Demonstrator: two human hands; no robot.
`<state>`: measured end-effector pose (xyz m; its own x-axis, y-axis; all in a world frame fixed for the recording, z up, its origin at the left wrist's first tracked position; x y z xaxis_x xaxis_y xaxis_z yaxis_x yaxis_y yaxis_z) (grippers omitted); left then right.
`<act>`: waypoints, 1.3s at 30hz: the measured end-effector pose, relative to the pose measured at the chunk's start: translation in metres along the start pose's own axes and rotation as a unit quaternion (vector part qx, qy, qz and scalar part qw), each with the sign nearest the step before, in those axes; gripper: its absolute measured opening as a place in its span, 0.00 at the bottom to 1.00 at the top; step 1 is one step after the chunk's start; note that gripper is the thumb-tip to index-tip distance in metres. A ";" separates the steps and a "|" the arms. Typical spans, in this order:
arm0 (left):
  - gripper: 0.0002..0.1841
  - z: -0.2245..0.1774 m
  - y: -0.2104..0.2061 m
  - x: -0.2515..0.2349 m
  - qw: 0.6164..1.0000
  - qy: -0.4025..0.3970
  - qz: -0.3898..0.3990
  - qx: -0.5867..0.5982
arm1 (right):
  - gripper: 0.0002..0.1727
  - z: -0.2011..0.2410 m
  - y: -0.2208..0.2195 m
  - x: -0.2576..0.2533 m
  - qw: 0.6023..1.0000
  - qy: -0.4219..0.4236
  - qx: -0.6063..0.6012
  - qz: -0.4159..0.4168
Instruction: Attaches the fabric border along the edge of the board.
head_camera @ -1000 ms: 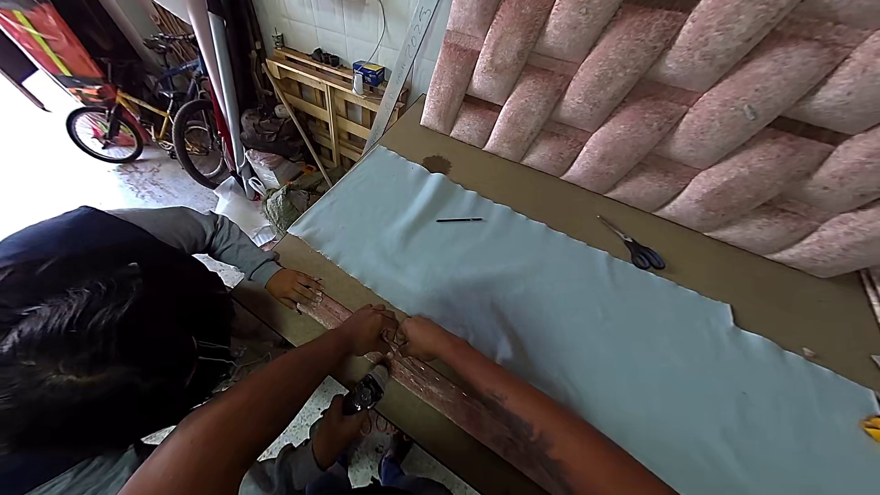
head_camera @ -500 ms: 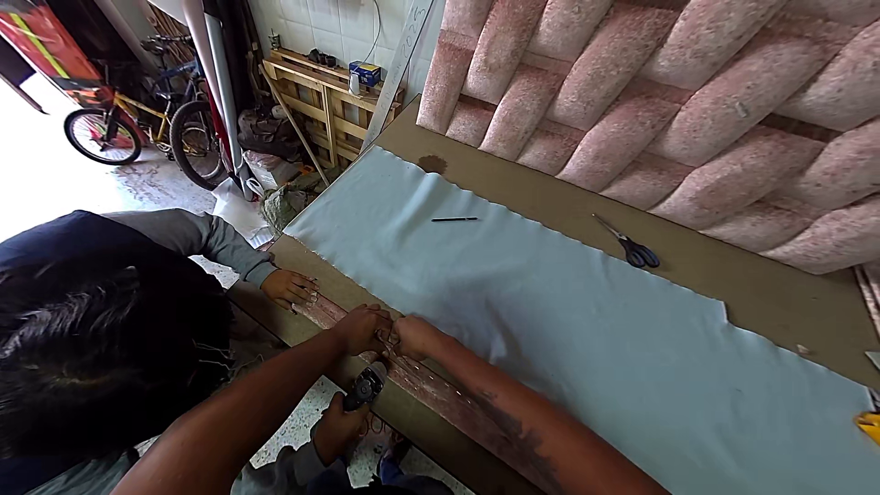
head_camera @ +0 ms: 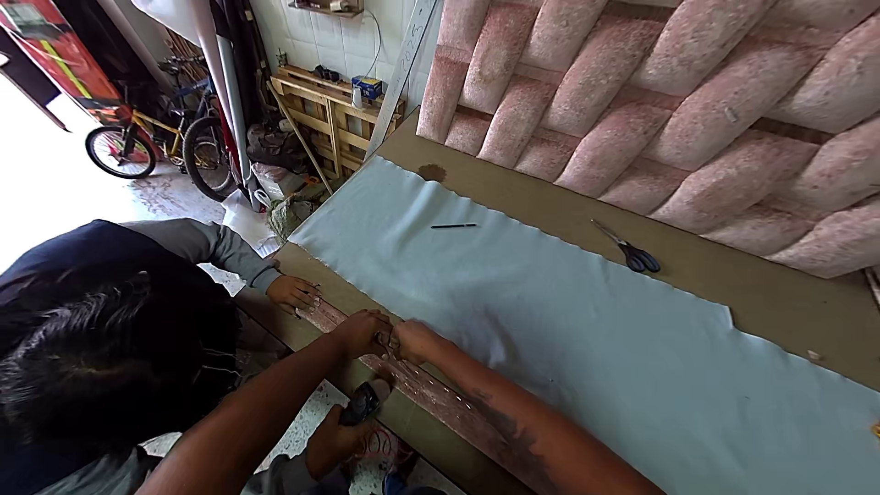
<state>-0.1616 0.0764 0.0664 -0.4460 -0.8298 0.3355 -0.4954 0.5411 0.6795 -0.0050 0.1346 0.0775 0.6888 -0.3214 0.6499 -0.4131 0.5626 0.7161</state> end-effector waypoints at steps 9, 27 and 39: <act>0.23 0.023 0.015 0.092 0.991 0.016 -0.098 -0.087 | 0.19 0.050 -0.030 0.039 0.945 -0.046 -0.141 -0.293; 0.06 0.104 0.007 0.080 0.970 -0.162 -0.128 0.129 | 0.13 0.118 -0.070 -0.012 0.862 -0.126 -0.263 -0.415; 0.09 0.106 0.007 0.074 0.978 -0.095 -0.146 0.115 | 0.14 0.116 -0.069 -0.036 0.828 -0.178 -0.276 -0.454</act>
<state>-0.2773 0.0330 0.0272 -0.3799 -0.9250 0.0059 -0.7672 0.3186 0.5566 -0.0704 0.0194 0.0343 0.3062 -0.9519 0.0109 0.5828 0.1965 0.7885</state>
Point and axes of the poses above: each hand's wrist, its own x-axis away from the middle knuckle, its own y-axis out of the back of the hand, z = x × y, the point moved 2 cm from there along -x, towards the middle knuckle, and after that the axes turned 8 degrees about x, right-handed, at the moved point
